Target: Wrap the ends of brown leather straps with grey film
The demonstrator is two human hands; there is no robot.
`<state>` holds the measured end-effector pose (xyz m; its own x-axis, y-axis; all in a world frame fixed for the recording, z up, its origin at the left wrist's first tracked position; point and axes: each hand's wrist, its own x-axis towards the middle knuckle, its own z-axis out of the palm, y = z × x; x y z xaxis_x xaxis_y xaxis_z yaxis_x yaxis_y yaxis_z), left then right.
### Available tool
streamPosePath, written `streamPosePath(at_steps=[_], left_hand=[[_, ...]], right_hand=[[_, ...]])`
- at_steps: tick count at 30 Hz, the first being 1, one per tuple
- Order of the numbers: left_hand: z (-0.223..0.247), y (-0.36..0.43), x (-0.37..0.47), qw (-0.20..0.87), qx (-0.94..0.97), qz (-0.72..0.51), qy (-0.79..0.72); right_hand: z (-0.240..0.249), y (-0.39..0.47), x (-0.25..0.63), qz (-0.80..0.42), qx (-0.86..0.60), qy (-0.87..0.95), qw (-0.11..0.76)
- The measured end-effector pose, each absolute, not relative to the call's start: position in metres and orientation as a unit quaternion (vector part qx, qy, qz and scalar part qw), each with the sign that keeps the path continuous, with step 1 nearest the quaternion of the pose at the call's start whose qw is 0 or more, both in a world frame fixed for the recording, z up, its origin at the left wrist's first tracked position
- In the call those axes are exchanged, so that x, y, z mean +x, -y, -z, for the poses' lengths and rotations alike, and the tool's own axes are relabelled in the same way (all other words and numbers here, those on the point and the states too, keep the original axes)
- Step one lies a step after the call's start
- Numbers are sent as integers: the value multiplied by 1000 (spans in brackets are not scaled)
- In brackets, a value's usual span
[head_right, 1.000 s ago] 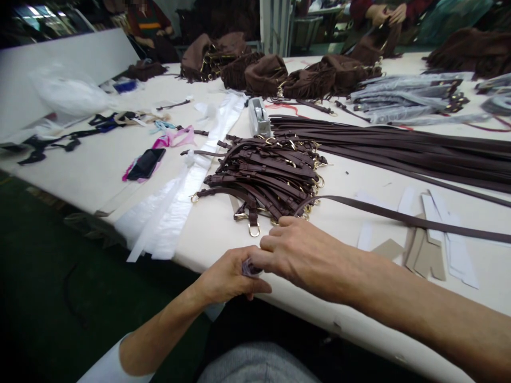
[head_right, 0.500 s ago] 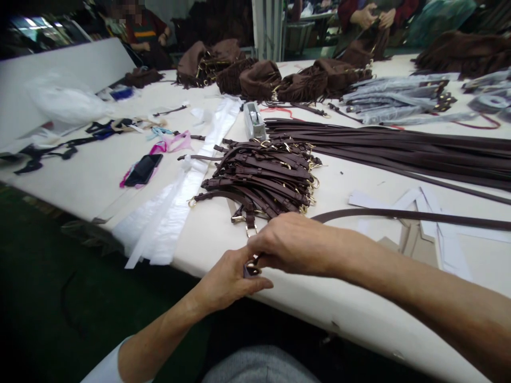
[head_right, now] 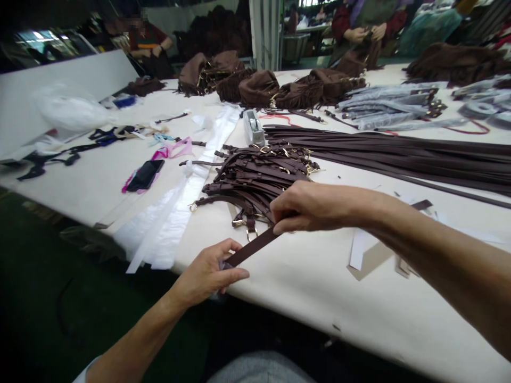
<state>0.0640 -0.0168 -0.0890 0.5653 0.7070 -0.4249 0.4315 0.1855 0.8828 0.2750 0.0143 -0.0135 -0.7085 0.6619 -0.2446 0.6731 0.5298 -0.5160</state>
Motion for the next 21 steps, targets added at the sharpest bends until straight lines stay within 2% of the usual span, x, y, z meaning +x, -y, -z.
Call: streamPosePath(at_steps=[5,10,14,18,21], left_hand=[[77,14,63,643,631,-117,-418],[73,12,55,635,609,-112,-462],[71,11,54,652,604,-114,-443],[66,9,50,630,596,-120,-483],[60,9,51,648,597,-130,-454]], right_hand=[[6,-23,280,317,305,-898,14],[-7,-34,294,306,378,-874,17],[-16,-38,291,302,288,-908,38],[-27,-46,292,258,361,-896,27],[-33,-48,283,279,301,-911,36]])
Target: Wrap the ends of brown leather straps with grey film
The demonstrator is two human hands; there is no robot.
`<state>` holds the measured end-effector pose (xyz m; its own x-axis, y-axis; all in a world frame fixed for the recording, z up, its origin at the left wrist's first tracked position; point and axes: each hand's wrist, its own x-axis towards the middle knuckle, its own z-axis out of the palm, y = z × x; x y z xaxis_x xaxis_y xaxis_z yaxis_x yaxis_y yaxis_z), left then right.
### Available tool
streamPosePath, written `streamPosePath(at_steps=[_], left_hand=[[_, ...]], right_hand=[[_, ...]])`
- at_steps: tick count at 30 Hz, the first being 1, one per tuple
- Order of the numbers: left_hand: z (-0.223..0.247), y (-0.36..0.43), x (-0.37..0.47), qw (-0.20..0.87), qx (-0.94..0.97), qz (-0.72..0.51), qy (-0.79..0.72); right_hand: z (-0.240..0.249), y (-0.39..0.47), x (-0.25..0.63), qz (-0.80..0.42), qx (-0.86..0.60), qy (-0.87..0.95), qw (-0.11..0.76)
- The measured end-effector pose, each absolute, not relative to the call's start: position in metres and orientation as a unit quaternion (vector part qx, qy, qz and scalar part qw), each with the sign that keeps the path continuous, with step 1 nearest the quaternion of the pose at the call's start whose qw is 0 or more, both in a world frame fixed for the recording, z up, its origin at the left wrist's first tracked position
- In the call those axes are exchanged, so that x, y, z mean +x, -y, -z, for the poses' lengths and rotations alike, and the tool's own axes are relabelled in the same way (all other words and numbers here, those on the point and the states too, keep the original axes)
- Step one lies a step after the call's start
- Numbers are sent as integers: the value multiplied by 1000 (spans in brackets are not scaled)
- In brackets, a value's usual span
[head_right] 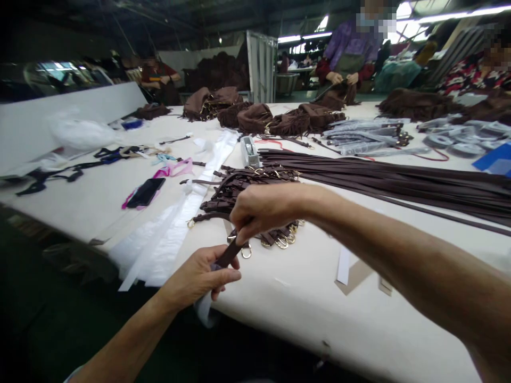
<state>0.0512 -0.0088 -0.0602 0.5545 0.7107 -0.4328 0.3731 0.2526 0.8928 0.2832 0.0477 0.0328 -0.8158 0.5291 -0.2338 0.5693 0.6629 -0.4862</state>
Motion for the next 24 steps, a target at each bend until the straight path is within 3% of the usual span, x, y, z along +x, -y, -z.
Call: streamPosePath(at_steps=[14,19,22,24], left_hand=[[50,13,41,631,581,-177,-483],[48,15,44,641,575,-209,-464],[48,13,43,617,586,-239,-468],[44,10,39,593,581,-304,-468]], right_hand=[[-42,-49,255,209,315,-925,29],[-38,-44,227,268,220,-938,20],[-32,-42,215,273,231,-934,-20],[-25,-40,210,281,256,-917,-124]])
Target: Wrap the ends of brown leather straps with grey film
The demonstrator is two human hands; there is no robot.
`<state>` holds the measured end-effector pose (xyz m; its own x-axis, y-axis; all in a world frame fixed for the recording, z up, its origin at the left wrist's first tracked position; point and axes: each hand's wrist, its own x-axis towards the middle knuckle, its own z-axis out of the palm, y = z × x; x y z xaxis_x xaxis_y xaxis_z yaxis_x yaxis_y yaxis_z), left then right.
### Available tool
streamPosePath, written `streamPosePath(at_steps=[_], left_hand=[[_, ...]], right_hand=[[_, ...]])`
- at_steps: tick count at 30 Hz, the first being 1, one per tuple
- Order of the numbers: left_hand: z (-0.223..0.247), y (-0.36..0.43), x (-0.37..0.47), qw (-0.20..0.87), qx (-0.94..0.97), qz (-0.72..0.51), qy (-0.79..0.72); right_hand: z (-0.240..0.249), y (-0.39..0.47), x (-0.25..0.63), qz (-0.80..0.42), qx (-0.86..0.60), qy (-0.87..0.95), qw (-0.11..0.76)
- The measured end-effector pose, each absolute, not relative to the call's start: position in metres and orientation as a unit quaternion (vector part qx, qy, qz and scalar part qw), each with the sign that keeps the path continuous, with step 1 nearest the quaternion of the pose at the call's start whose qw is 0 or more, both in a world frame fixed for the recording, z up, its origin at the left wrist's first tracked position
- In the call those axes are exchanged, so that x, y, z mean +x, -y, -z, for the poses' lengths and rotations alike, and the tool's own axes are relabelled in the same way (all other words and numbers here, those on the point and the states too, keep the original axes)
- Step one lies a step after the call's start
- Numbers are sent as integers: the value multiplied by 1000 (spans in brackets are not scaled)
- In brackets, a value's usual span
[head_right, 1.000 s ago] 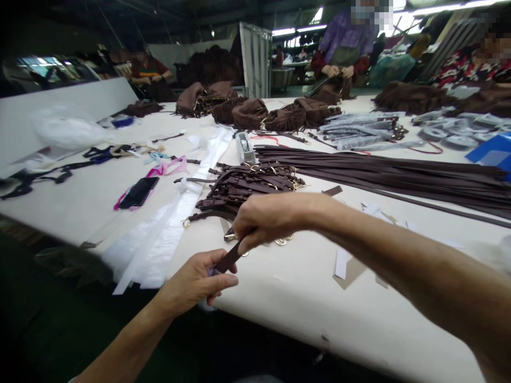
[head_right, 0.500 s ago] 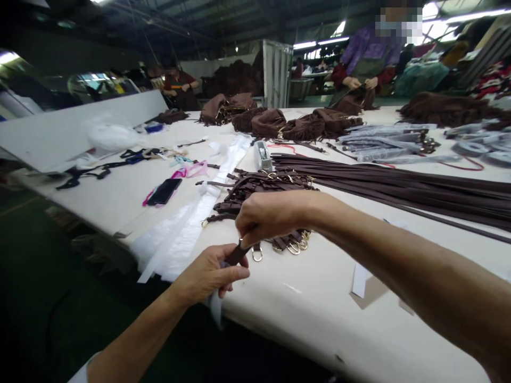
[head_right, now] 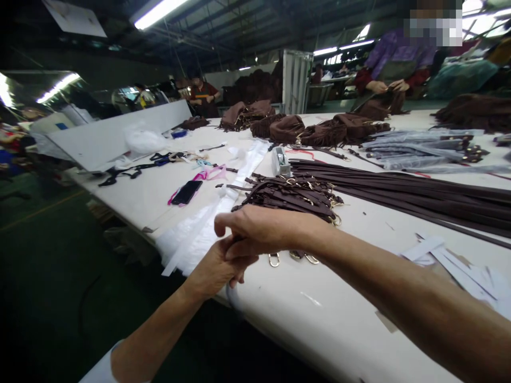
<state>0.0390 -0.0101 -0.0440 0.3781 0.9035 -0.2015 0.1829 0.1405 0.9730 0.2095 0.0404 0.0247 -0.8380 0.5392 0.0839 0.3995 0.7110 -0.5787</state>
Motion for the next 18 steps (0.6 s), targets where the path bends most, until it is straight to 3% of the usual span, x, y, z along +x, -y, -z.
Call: streamPosePath(at_steps=[3,5,10,18], left_hand=[[29,4,33,543,536,-475,-439],[15,0,32,511,514,-567,-391],[-10,-8,34,498,493,-655,-283],[3,-1,19,478,563,-576,-351]], right_hand=[[-3,-30,195,-313,-325,816,361],[20,-18,177,-391,-310,747,440],[65,15,121,-545,-260,597,528],[60,19,112,-577,-329,506,550]])
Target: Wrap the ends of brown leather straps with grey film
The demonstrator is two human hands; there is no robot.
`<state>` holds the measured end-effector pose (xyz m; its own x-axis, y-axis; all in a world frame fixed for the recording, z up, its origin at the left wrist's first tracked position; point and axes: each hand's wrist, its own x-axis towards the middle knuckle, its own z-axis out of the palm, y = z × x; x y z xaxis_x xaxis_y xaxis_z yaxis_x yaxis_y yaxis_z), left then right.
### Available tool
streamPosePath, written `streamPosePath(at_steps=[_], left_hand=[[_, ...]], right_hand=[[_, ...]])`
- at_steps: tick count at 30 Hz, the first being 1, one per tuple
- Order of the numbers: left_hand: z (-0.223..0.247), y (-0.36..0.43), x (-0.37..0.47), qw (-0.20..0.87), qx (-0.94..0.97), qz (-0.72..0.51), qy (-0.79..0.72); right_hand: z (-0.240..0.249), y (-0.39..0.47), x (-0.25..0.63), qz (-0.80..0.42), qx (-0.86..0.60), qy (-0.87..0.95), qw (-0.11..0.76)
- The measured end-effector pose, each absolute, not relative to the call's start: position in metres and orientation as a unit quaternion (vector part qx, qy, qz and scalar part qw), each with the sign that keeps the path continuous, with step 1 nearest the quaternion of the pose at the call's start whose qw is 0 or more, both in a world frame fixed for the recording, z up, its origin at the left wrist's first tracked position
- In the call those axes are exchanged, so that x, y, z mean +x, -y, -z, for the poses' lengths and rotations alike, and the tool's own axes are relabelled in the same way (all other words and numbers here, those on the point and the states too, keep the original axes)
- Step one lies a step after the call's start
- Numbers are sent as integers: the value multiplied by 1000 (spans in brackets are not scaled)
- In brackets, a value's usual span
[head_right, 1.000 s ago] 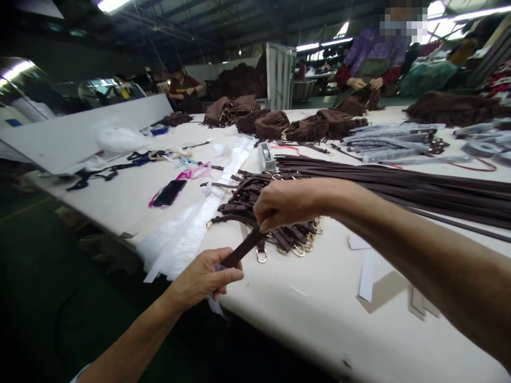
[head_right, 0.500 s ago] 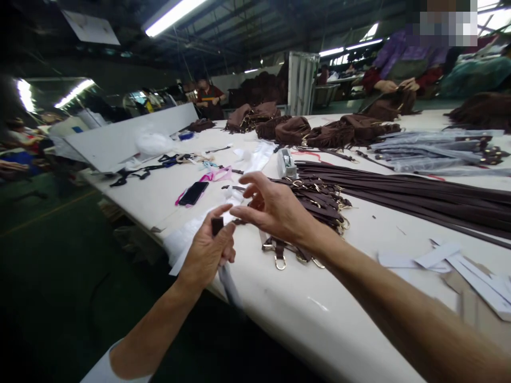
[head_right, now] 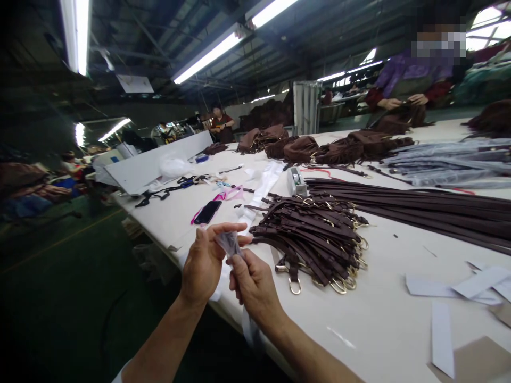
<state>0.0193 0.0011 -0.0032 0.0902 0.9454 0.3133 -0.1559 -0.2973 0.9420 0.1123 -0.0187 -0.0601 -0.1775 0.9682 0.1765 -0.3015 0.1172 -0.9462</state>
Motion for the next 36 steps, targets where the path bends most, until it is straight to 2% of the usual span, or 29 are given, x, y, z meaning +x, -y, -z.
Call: streamPosePath(at_steps=[2,5,7,11,16,18,20,22,23,26,28,30,32,34,36], left_hand=[[5,4,16,419,594,-558,-401],[-1,9,12,275,646,-513,-493],[-8,10,9,237,640,-519,-514],[-18,10,-1,285,576,-582,-498],[-24,10,-15,391,557,-564,-468],[-38,8,-21,380,564,-568,-464],[-62,4,-27,312,615,-549,-471],[-86,1,-30,279,689,-439,-505],[-95,0,-32,303,713,-340,-533],[-99,7,-37,510,634,-3,-581],[-87,23,-41,646,523,90,-548],[-74,45,-43,718,473,37,-509],[-70,67,-39,733,470,-94,-482],[-78,81,-29,714,485,-242,-442],[-95,81,-17,635,535,-384,-404]], right_hand=[[57,18,115,-546,-349,519,557],[54,17,116,-509,-358,542,564],[55,18,115,-484,-356,578,552],[72,22,112,-400,-398,629,534],[93,24,108,-337,-396,656,547],[94,22,111,-312,-376,690,534],[90,19,117,-267,-343,742,510],[84,16,123,-190,-302,798,485],[80,15,127,-142,-281,821,476],[67,9,137,-31,-238,852,465],[60,4,145,8,-220,860,460],[55,-3,151,15,-203,864,461],[50,-8,150,-48,-194,852,484],[48,-6,139,-219,-208,804,513],[50,6,118,-391,-228,731,511]])
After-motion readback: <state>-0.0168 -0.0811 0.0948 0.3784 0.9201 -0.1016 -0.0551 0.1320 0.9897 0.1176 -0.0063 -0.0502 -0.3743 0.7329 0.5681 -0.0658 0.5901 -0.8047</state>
